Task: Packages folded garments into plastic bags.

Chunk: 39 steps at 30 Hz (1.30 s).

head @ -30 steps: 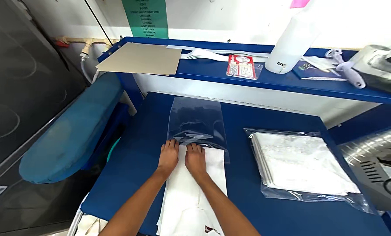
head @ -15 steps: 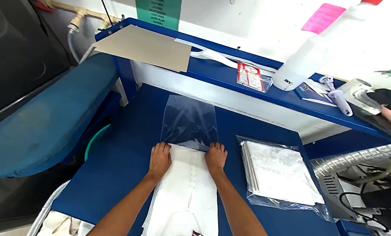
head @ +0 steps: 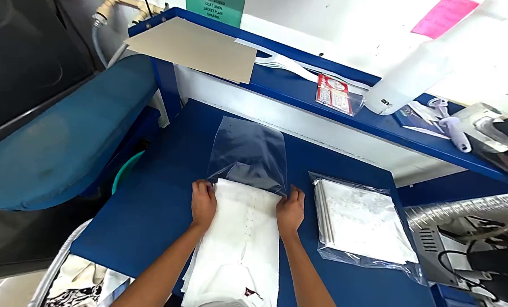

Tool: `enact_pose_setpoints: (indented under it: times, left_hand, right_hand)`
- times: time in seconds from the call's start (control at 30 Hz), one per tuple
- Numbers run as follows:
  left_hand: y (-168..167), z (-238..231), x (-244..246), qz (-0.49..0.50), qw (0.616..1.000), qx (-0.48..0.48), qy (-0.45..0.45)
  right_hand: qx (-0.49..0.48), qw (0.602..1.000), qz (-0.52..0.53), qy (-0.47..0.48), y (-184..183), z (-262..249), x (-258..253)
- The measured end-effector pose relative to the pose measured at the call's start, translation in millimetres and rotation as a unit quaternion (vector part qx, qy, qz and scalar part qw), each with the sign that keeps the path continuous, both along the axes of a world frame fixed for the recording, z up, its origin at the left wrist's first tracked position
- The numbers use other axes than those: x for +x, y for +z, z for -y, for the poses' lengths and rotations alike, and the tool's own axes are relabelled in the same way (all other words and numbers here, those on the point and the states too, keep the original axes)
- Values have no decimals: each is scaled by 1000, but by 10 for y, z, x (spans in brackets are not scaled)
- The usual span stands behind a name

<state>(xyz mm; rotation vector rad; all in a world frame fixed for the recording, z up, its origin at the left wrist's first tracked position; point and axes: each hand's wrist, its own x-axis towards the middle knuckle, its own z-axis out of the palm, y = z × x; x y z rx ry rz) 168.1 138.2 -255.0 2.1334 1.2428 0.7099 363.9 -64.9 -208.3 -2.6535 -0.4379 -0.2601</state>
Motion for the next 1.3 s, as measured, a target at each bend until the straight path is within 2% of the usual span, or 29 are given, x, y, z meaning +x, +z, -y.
enact_pose_setpoints:
  times: [0.07,0.13,0.2,0.27,0.33,0.4,0.5,0.6,0.77,1.0,1.07,1.17,1.3]
  left_hand:
    - [98,3,-1,5,992,-115,41]
    - [205,-33,-1,-4,977,-205,52]
    - [262,-125,-20,-27,964,-265,20]
    - [166,-241,-69,-46,961,-270,-28]
    - [11,-354,-105,-53,959,-273,-54]
    - [-87,-375,-159,-13,955,-292,-59]
    - [-105,-293,-305,81,927,-363,-48]
    - [-33,-147,-536,110,901,-418,-33]
    - [28,273,-1234,107,878,-465,-33]
    - [209,954,-2351,74,841,-536,-2]
    - [215,1064,-2445,90,834,-545,16]
    - [322,1095,-2307,56,845,-531,31]
    - [343,1081,-2030,-47,885,-458,-73]
  right_hand:
    - [41,986,-147,-72,-194,91,48]
    - [106,961,-237,-100,-426,199,148]
    - [135,962,-229,-59,-490,270,139]
    - [156,969,-193,-6,-507,328,63]
    - [184,962,-200,19,-509,367,14]
    - [218,949,-228,16,-526,399,-6]
    - [229,938,-262,10,-560,509,-56]
    - [231,930,-285,32,-571,728,-208]
    - [265,897,-352,44,-462,1248,-814]
    - [263,853,-450,0,-227,2019,-1948]
    - [296,836,-461,-28,-225,2079,-2094]
    - [333,821,-456,-79,-233,1973,-2096]
    - [366,817,-439,-75,-234,1852,-1699]
